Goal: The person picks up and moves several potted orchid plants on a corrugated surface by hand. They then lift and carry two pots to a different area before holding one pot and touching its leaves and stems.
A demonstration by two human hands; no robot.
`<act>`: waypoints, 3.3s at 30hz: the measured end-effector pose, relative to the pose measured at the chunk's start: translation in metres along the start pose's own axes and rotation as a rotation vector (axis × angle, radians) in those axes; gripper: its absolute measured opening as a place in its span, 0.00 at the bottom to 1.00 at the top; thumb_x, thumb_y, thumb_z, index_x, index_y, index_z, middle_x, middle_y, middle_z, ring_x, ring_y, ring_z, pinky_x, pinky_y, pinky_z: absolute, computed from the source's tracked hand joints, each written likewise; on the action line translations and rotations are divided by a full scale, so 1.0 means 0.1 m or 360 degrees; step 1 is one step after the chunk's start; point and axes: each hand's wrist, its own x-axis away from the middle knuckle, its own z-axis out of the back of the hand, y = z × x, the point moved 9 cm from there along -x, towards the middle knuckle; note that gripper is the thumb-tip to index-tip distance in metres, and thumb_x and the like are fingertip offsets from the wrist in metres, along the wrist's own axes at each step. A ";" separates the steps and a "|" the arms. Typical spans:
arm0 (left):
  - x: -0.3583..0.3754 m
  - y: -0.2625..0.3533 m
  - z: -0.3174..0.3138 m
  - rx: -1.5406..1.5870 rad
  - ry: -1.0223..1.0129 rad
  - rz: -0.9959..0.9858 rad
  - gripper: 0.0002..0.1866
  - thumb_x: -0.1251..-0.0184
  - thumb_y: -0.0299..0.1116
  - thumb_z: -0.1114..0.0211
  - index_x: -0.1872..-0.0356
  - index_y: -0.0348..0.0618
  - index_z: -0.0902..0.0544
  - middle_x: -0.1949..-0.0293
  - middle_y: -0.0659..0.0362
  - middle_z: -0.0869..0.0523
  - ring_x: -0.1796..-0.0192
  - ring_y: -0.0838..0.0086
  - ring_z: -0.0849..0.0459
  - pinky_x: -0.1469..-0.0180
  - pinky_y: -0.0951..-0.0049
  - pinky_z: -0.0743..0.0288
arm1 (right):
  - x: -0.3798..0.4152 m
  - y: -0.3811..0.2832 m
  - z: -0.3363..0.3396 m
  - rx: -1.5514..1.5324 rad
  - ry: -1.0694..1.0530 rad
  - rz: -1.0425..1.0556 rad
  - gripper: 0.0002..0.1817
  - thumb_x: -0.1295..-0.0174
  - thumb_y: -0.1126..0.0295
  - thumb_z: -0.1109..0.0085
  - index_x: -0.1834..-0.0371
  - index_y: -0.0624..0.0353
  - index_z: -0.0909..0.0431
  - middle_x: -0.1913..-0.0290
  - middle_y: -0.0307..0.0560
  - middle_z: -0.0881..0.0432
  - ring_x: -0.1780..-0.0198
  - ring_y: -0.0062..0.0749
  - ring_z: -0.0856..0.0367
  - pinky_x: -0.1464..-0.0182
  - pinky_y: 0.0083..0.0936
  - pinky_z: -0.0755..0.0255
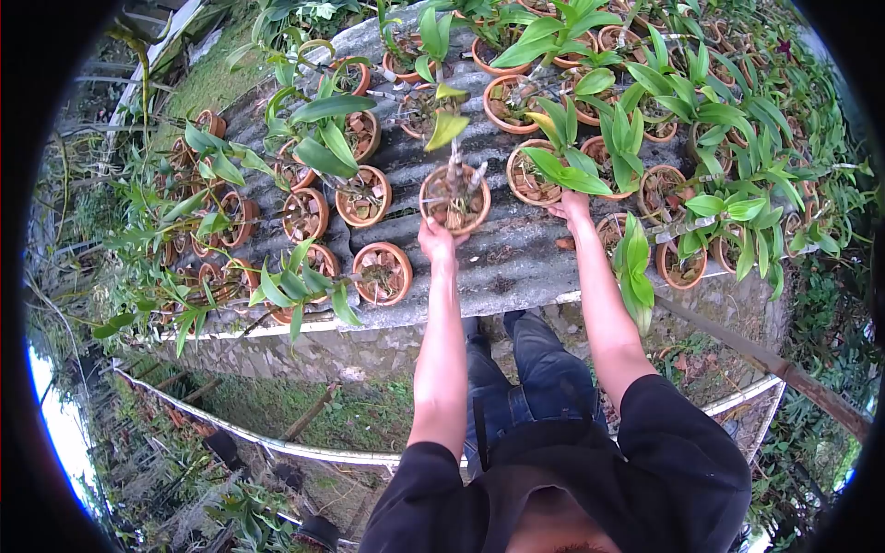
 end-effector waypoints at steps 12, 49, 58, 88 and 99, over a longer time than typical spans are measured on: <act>-0.72 -0.04 -0.29 0.0106 -0.0167 0.0140 0.20 0.19 0.40 0.63 0.43 0.35 0.30 0.51 0.46 0.18 0.58 0.55 0.12 0.64 0.57 0.10 | 0.03 0.01 0.01 -0.0162 -0.0072 0.0038 0.23 0.24 0.60 0.60 0.31 0.58 0.44 0.42 0.56 0.25 0.55 0.48 0.14 0.61 0.35 0.15; -0.04 -0.68 2.48 0.0218 -0.0402 0.0212 0.18 0.24 0.33 0.46 0.39 0.35 0.30 0.48 0.51 0.18 0.57 0.59 0.12 0.56 0.65 0.14 | 1.72 1.20 -2.96 0.1187 -0.0063 0.0816 0.17 0.29 0.64 0.51 0.43 0.59 0.23 0.67 0.57 0.17 0.66 0.37 0.15 0.61 0.33 0.20; 0.45 -0.64 1.07 0.0030 -0.0990 0.0269 0.20 0.26 0.30 0.44 0.37 0.34 0.31 0.49 0.49 0.19 0.56 0.64 0.13 0.58 0.65 0.13 | 1.42 1.88 -1.17 0.0113 0.0167 0.0314 0.14 0.32 0.66 0.46 0.48 0.61 0.22 0.63 0.48 0.16 0.71 0.28 0.20 0.71 0.26 0.25; 1.16 -0.90 -0.31 -0.0442 -0.0960 0.0364 0.28 0.26 0.45 0.44 0.28 0.50 0.35 0.39 0.55 0.22 0.49 0.61 0.16 0.57 0.59 0.17 | 1.17 1.08 0.67 0.0156 0.0109 0.0031 0.20 0.25 0.55 0.57 0.38 0.55 0.33 0.56 0.46 0.17 0.68 0.32 0.14 0.70 0.25 0.20; 0.53 -0.73 3.17 0.0198 0.0052 0.0299 0.26 0.26 0.41 0.45 0.35 0.32 0.35 0.43 0.43 0.23 0.50 0.52 0.16 0.55 0.55 0.16 | 1.52 1.30 0.43 0.0166 0.0125 -0.0067 0.28 0.24 0.49 0.69 0.33 0.60 0.40 0.43 0.55 0.22 0.59 0.42 0.12 0.72 0.30 0.20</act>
